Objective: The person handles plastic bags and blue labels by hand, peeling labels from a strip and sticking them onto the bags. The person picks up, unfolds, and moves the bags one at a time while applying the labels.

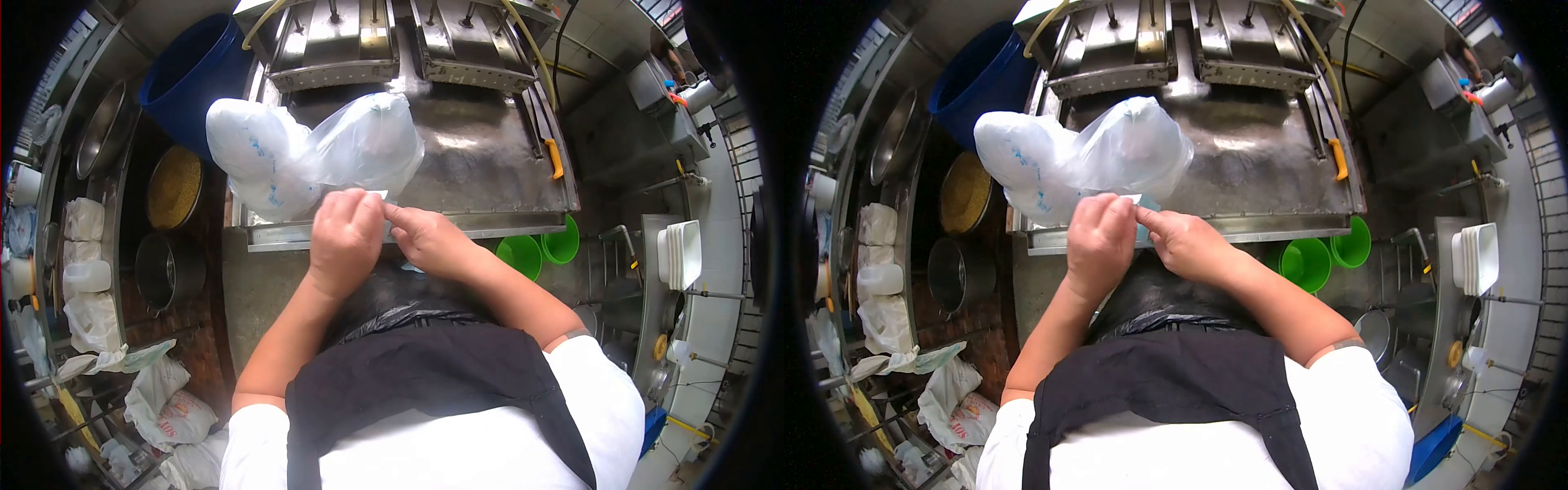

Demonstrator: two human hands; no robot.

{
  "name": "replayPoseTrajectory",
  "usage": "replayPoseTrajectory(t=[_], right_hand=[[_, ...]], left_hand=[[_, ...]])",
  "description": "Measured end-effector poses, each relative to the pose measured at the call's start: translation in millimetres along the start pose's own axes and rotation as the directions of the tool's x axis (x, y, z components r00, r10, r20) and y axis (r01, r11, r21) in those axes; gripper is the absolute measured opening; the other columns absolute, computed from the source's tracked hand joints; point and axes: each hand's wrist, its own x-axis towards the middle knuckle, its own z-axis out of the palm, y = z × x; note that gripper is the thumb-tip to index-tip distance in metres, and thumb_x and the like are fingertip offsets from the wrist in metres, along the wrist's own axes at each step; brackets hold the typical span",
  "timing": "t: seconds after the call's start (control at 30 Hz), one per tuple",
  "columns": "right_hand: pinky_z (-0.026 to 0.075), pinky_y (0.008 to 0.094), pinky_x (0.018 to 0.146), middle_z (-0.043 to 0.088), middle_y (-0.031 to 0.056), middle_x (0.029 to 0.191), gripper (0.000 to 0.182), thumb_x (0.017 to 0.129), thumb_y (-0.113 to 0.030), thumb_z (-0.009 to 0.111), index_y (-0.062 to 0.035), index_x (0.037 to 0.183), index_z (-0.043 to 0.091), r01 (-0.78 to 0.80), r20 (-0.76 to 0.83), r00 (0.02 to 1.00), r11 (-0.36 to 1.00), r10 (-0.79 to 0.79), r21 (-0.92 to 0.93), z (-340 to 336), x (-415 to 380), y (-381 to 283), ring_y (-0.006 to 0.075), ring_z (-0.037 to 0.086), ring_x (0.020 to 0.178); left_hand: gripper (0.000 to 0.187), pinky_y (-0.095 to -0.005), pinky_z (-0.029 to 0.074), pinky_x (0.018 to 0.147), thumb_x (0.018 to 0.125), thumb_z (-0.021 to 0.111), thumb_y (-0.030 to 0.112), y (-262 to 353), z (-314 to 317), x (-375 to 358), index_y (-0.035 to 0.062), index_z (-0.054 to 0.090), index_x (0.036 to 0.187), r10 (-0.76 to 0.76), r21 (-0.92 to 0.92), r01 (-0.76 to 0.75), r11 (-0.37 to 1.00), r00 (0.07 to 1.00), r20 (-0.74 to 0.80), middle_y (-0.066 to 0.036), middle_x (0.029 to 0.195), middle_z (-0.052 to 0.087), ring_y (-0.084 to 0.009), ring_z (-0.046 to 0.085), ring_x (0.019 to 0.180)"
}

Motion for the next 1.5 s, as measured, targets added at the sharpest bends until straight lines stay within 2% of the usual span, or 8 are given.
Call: replayPoseTrajectory(t=[0.33, 0.4, 0.53, 0.63, 1.0, 1.07, 1.17, 1.5], right_hand=[[0.059, 0.0490, 0.069, 0.067, 0.0148, 0.096, 0.052, 0.092, -0.004, 0.063, -0.0176, 0.141, 0.064, 0.148, 0.010, 0.988, 0.945, -0.152, -0.291, -22.4, 3.3, 5.5, 0.0377, 0.070, 0.077], [0.059, 0.0481, 0.067, 0.066, 0.0136, 0.094, 0.055, 0.090, -0.003, 0.063, -0.0188, 0.142, 0.064, 0.206, 0.043, 0.978, 0.919, -0.203, -0.336, -26.6, 4.5, 0.9, 0.0363, 0.070, 0.075], [0.058, 0.0474, 0.067, 0.069, 0.0125, 0.100, 0.059, 0.086, 0.001, 0.064, -0.0181, 0.142, 0.064, 0.269, 0.124, 0.963, 0.893, -0.240, -0.360, -29.3, 5.7, -3.1, 0.0364, 0.070, 0.074], [0.059, 0.0475, 0.069, 0.069, 0.0125, 0.099, 0.056, 0.089, -0.002, 0.064, -0.0196, 0.142, 0.065, 0.219, 0.093, 0.975, 0.929, -0.200, -0.300, -25.4, 1.4, -0.6, 0.0365, 0.071, 0.077], [0.056, 0.0436, 0.090, 0.074, 0.0220, 0.112, 0.036, 0.097, -0.002, 0.057, -0.0065, 0.130, 0.070, -0.239, -0.027, 0.969, 0.962, 0.245, 0.135, -23.5, -8.4, 26.8, 0.0389, 0.072, 0.100], [0.053, 0.0308, 0.081, 0.072, 0.0103, 0.092, 0.033, 0.098, -0.003, 0.060, -0.0047, 0.129, 0.070, -0.302, -0.065, 0.946, 0.936, 0.318, 0.183, -21.7, -3.0, 28.8, 0.0128, 0.065, 0.086], [0.050, 0.0264, 0.079, 0.069, 0.0053, 0.093, 0.030, 0.099, -0.003, 0.060, -0.0049, 0.127, 0.070, -0.382, -0.184, 0.864, 0.850, 0.468, 0.363, -15.9, 5.3, 40.7, 0.0087, 0.061, 0.085], [0.054, 0.0289, 0.069, 0.066, 0.0080, 0.112, 0.040, 0.098, 0.002, 0.057, -0.0064, 0.138, 0.055, -0.122, -0.412, 0.676, 0.645, 0.611, 0.755, -43.1, 29.3, 86.8, 0.0120, 0.063, 0.086]], left_hand=[[0.019, -0.0375, 0.054, 0.085, 0.094, 0.072, 0.004, -6.0, -21.2, 1.5, 0.0000, 0.070, 0.113, -0.103, -0.268, 0.130, 0.954, 0.988, 0.114, -0.016, 0.108, 0.070, -0.0305, 0.067, 0.096], [0.021, -0.0335, 0.053, 0.091, 0.104, 0.067, 0.013, -5.9, -22.5, 8.1, -0.0010, 0.070, 0.119, -0.420, -0.431, 0.493, 0.756, 0.870, 0.258, -0.013, 0.113, 0.070, -0.0218, 0.067, 0.101], [0.018, -0.0295, 0.052, 0.091, 0.104, 0.068, 0.011, -27.7, -15.6, -0.2, -0.0010, 0.071, 0.117, -0.421, -0.622, 0.747, 0.235, 0.655, 0.627, -0.003, 0.115, 0.068, -0.0119, 0.063, 0.101], [0.012, -0.0272, 0.052, 0.087, 0.104, 0.068, 0.008, -16.5, -20.2, 2.6, 0.0008, 0.072, 0.112, -0.456, -0.575, 0.589, 0.568, 0.807, 0.375, -0.002, 0.113, 0.069, -0.0102, 0.063, 0.099], [0.010, -0.0253, 0.050, 0.074, 0.102, 0.073, 0.011, -29.1, 28.1, 23.1, 0.0026, 0.075, 0.108, -0.631, -0.640, 0.592, 0.489, 0.747, 0.209, 0.001, 0.095, 0.070, -0.0076, 0.062, 0.084], [0.010, -0.0279, 0.051, 0.075, 0.100, 0.074, 0.011, -40.3, 52.8, 33.4, 0.0027, 0.075, 0.106, -0.623, -0.608, 0.565, 0.557, 0.769, 0.143, -0.002, 0.094, 0.070, -0.0112, 0.062, 0.084], [0.010, -0.0316, 0.052, 0.077, 0.097, 0.076, 0.011, -52.8, 75.1, 37.6, 0.0029, 0.076, 0.102, -0.615, -0.537, 0.536, 0.651, 0.787, 0.040, -0.008, 0.092, 0.069, -0.0177, 0.063, 0.082], [0.017, -0.0337, 0.053, 0.075, 0.095, 0.078, 0.014, -53.3, 73.5, 45.6, 0.0028, 0.071, 0.106, -0.588, -0.488, 0.555, 0.674, 0.802, 0.101, -0.008, 0.089, 0.069, -0.0194, 0.064, 0.078]])
